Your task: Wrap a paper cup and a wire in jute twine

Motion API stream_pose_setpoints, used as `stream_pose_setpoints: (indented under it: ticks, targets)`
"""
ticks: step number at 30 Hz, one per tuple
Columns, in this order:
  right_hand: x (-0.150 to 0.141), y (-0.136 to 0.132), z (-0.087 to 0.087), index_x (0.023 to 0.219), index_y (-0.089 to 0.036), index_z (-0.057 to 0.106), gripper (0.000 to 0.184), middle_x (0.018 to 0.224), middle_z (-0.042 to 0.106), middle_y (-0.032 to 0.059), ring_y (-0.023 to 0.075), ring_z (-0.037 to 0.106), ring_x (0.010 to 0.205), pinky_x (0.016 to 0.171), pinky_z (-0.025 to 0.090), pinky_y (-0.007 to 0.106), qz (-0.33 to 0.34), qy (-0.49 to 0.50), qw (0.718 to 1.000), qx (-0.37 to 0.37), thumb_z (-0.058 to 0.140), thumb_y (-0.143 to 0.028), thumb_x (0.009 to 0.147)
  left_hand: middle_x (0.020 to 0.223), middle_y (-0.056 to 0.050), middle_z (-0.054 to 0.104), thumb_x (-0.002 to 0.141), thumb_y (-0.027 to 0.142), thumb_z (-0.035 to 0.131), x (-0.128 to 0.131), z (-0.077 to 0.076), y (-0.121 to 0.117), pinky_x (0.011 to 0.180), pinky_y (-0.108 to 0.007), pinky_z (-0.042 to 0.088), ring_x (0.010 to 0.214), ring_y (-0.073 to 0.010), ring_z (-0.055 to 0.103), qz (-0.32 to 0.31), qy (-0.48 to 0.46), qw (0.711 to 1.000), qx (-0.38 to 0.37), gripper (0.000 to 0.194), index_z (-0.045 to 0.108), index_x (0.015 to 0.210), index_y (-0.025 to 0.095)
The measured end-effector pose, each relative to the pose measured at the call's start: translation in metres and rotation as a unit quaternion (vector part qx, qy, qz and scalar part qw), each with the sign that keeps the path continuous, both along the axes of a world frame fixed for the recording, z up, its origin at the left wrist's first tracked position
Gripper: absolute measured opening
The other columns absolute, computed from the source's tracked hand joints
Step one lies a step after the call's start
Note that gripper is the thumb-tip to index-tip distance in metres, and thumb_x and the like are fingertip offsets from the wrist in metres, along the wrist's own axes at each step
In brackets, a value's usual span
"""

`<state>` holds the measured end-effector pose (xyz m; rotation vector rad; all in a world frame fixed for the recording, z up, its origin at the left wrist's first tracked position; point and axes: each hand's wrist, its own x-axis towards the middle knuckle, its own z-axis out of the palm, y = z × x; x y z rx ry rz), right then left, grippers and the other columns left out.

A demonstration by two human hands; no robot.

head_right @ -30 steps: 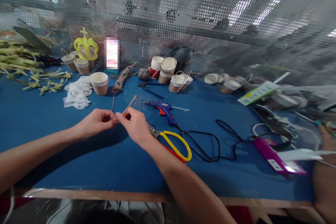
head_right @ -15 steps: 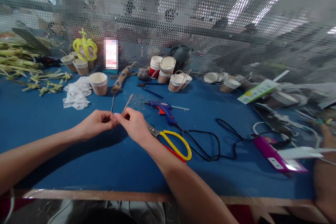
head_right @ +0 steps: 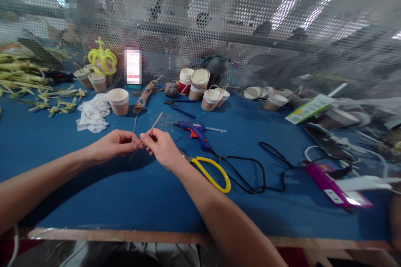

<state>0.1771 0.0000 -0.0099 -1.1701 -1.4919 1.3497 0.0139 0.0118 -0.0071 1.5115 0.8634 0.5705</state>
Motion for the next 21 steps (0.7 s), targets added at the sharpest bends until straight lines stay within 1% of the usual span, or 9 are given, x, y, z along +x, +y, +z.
stream_pose_setpoints:
  ticks: [3,6,8,11,14,17,21]
  targets:
    - [0.0006,-0.0002,-0.0014,0.065,-0.015,0.048,0.025,0.054,0.048,-0.0047,0.0047,0.043,0.045,0.043,0.034,0.019,0.004,0.042,0.998,-0.046,0.058,-0.037,0.070,0.058,0.005,0.044,0.074,0.028,0.051,-0.0023,0.0029,0.0023,0.045,-0.019,0.022,0.049,-0.0048,0.030,-0.020,0.011,0.999,0.045,0.017,0.055,0.071,0.011]
    - [0.0007,0.0002,-0.0022,0.065,-0.015,0.048,0.027,0.054,0.047,-0.0053,0.0041,0.042,0.044,0.042,0.033,0.018,0.013,0.072,0.994,-0.075,0.060,-0.039,0.069,0.059,0.004,0.045,0.074,0.029,0.051,-0.0020,0.0039,0.0023,0.047,-0.019,0.025,0.051,-0.0052,0.033,-0.009,0.029,0.996,0.084,0.018,0.053,0.067,0.011]
    - [0.0003,0.0006,-0.0020,0.065,-0.015,0.047,0.027,0.053,0.046,-0.0057,0.0041,0.041,0.044,0.042,0.033,0.018,0.017,0.075,0.994,-0.076,0.060,-0.039,0.069,0.058,0.005,0.044,0.074,0.030,0.051,-0.0012,0.0031,0.0016,0.048,-0.019,0.026,0.050,-0.0054,0.033,0.001,0.038,0.994,0.102,0.019,0.051,0.066,0.012]
    - [-0.0006,0.0008,-0.0015,0.065,-0.016,0.046,0.025,0.053,0.044,-0.0060,0.0045,0.041,0.043,0.042,0.034,0.019,0.007,0.040,0.998,-0.051,0.057,-0.037,0.071,0.056,0.005,0.042,0.074,0.030,0.049,-0.0003,0.0010,0.0004,0.047,-0.019,0.025,0.050,-0.0057,0.032,0.016,0.047,0.991,0.121,0.020,0.050,0.065,0.013]
    - [-0.0012,0.0001,-0.0019,0.065,-0.016,0.045,0.023,0.053,0.044,-0.0056,0.0056,0.041,0.044,0.044,0.036,0.020,-0.013,-0.023,1.000,-0.002,0.053,-0.036,0.075,0.054,0.005,0.041,0.073,0.029,0.049,0.0004,-0.0003,-0.0004,0.047,-0.019,0.026,0.049,-0.0058,0.032,0.025,0.055,0.991,0.119,0.019,0.049,0.063,0.013]
    - [-0.0009,-0.0010,-0.0023,0.064,-0.017,0.045,0.023,0.052,0.043,-0.0051,0.0070,0.042,0.044,0.046,0.037,0.022,-0.023,-0.086,0.995,0.044,0.050,-0.036,0.077,0.053,0.005,0.041,0.072,0.029,0.050,0.0014,-0.0006,-0.0012,0.046,-0.019,0.027,0.048,-0.0059,0.033,0.034,0.057,0.991,0.119,0.019,0.049,0.062,0.013]
    - [-0.0007,-0.0023,0.0000,0.064,-0.017,0.045,0.024,0.050,0.043,-0.0046,0.0083,0.042,0.044,0.046,0.035,0.023,-0.032,-0.155,0.983,0.090,0.047,-0.036,0.078,0.053,0.005,0.040,0.070,0.028,0.050,0.0033,0.0001,-0.0030,0.046,-0.019,0.026,0.048,-0.0055,0.032,0.047,0.060,0.990,0.117,0.018,0.050,0.061,0.013]
